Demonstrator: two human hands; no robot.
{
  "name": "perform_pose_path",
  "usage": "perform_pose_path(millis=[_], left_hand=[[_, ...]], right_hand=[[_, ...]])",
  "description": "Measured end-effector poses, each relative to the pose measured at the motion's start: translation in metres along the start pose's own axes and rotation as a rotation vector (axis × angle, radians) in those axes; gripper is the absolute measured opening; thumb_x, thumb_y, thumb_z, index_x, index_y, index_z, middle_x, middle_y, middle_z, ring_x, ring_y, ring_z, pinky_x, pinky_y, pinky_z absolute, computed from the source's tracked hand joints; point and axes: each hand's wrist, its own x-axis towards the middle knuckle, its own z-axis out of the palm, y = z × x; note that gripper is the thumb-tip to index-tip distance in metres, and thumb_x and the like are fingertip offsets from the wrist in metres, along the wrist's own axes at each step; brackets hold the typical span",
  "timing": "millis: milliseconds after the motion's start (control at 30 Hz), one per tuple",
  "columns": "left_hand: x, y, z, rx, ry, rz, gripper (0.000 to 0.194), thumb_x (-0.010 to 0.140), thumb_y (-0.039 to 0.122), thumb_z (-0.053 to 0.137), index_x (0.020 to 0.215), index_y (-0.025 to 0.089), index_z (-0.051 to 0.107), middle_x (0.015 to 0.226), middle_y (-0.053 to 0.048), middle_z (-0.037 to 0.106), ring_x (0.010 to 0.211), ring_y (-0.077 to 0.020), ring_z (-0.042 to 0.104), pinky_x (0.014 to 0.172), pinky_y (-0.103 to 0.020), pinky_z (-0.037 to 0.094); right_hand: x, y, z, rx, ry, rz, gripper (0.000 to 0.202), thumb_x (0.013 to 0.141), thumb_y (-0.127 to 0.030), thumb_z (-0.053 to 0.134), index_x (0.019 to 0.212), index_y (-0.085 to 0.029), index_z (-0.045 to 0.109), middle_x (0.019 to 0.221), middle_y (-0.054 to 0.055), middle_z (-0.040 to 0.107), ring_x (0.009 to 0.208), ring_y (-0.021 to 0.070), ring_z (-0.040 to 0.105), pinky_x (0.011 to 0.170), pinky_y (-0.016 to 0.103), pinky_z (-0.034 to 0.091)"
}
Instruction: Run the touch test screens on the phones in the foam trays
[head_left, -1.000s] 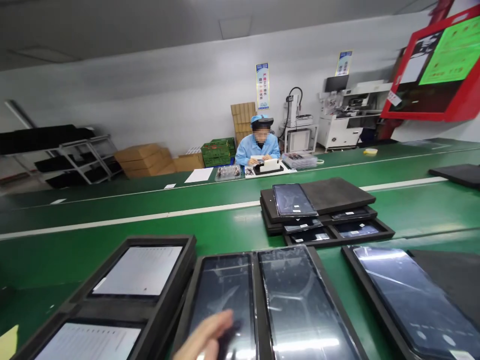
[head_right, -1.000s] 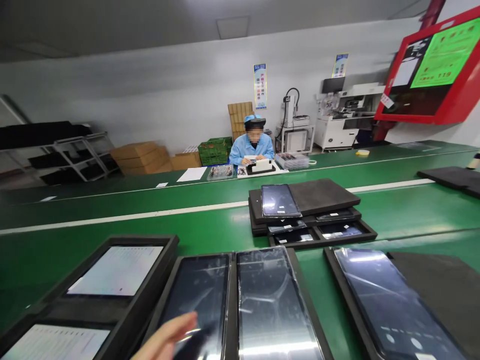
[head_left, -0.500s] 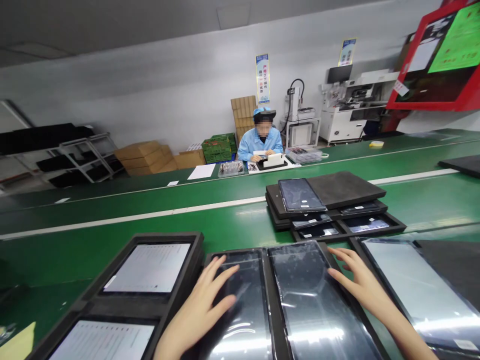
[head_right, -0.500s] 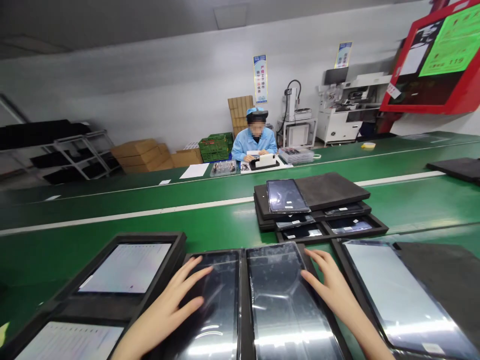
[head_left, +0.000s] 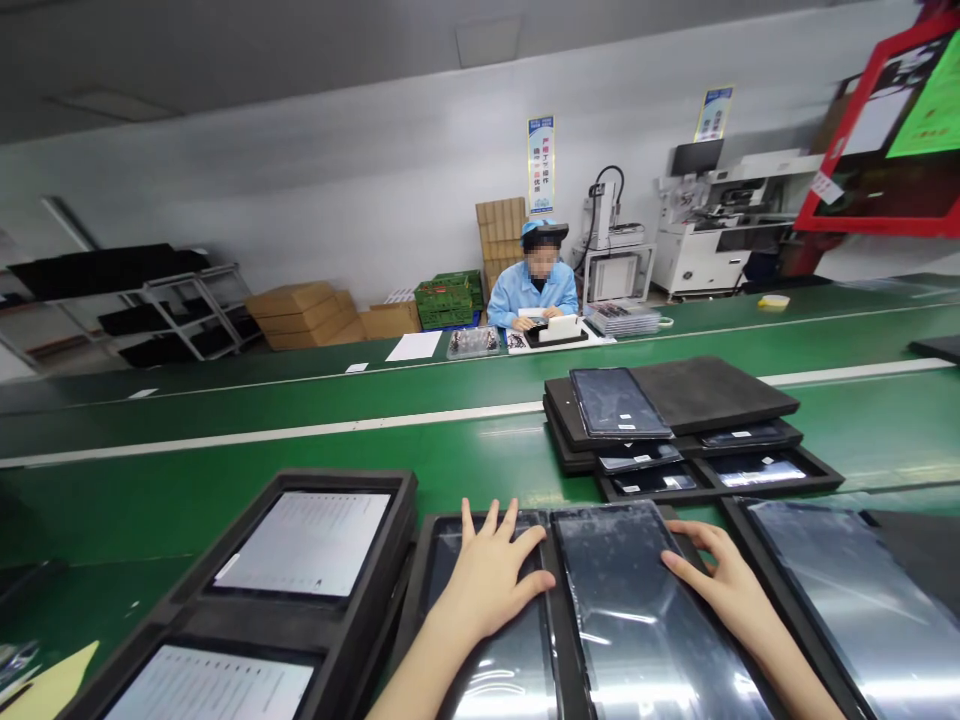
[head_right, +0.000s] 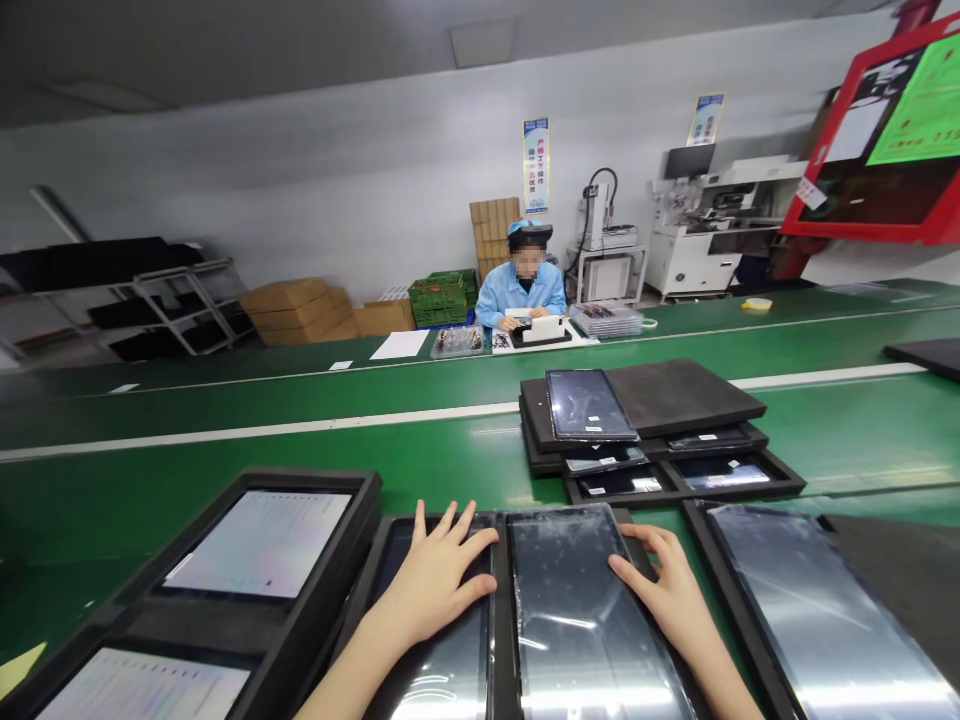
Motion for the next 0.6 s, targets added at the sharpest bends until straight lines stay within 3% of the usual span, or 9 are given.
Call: perform_pose_path(millis=[167,267,333,400,467,533,600], left_hand=[[0.009,0.0,0.0,0.016,0.062,0.041,0.049,0.1,0.056,0.047,0.146,0.039,0.049,0.154,-0.011,0.046,0.139,-0.0436,0.044,0.111,-0.083,0.003],[-0.004,-0.016,0.0,-0.046,0.053,0.035,0.052,0.103,0.052,0.037,0.153,0.037,0.038,0.157,-0.013,0.041,0.146,-0.0384,0.035,0.112,-0.08,0.001],[-0.028,-0.038,0.006,-0.166,0.099,-0.011,0.056,0.104,0.052,0.03,0.157,0.035,0.028,0.161,-0.012,0.031,0.15,-0.0347,0.025,0.114,-0.077,0.001],[-0.06,-0.066,0.022,-0.339,0.212,-0.088,0.061,0.103,0.057,0.027,0.159,0.036,0.021,0.164,-0.007,0.026,0.152,-0.0322,0.023,0.117,-0.072,0.004],[-0.091,-0.095,0.049,-0.483,0.427,-0.21,0.062,0.1,0.066,0.024,0.155,0.038,0.033,0.163,-0.002,0.031,0.151,-0.0312,0.027,0.122,-0.065,0.007],[-0.111,-0.117,0.08,-0.642,0.616,-0.301,0.082,0.091,0.081,0.024,0.153,0.031,0.041,0.155,-0.005,0.046,0.146,-0.0343,0.036,0.123,-0.059,0.02],[-0.119,-0.125,0.107,-0.829,0.643,-0.348,0.105,0.078,0.095,0.021,0.155,0.026,0.039,0.145,-0.009,0.057,0.141,-0.0368,0.043,0.12,-0.055,0.034]], right_hand=[[0.001,-0.006,0.002,0.0,-0.002,-0.019,0.049,0.067,-0.061,0.07,0.099,-0.023,0.074,0.114,0.011,0.061,0.106,0.0323,0.06,0.083,0.04,0.056],[-0.001,-0.006,0.001,0.044,0.015,-0.011,0.053,0.069,-0.063,0.068,0.104,-0.023,0.07,0.116,0.011,0.062,0.108,0.0316,0.06,0.086,0.04,0.056],[-0.008,-0.001,-0.003,0.093,0.014,-0.005,0.056,0.073,-0.064,0.065,0.111,-0.022,0.066,0.119,0.011,0.063,0.108,0.0309,0.061,0.087,0.039,0.056],[-0.019,0.008,-0.011,0.122,0.001,0.016,0.058,0.077,-0.065,0.062,0.116,-0.022,0.063,0.12,0.013,0.064,0.107,0.0298,0.063,0.085,0.036,0.057],[-0.033,0.017,-0.02,0.096,-0.002,0.05,0.06,0.08,-0.067,0.059,0.119,-0.021,0.063,0.119,0.013,0.066,0.104,0.0292,0.065,0.081,0.034,0.058],[-0.044,0.024,-0.024,0.051,0.011,0.081,0.063,0.08,-0.069,0.057,0.12,-0.022,0.065,0.115,0.012,0.068,0.104,0.0303,0.066,0.083,0.035,0.058],[-0.049,0.026,-0.023,0.028,0.014,0.086,0.064,0.081,-0.071,0.054,0.119,-0.022,0.068,0.117,0.012,0.068,0.112,0.0321,0.063,0.093,0.038,0.056]])
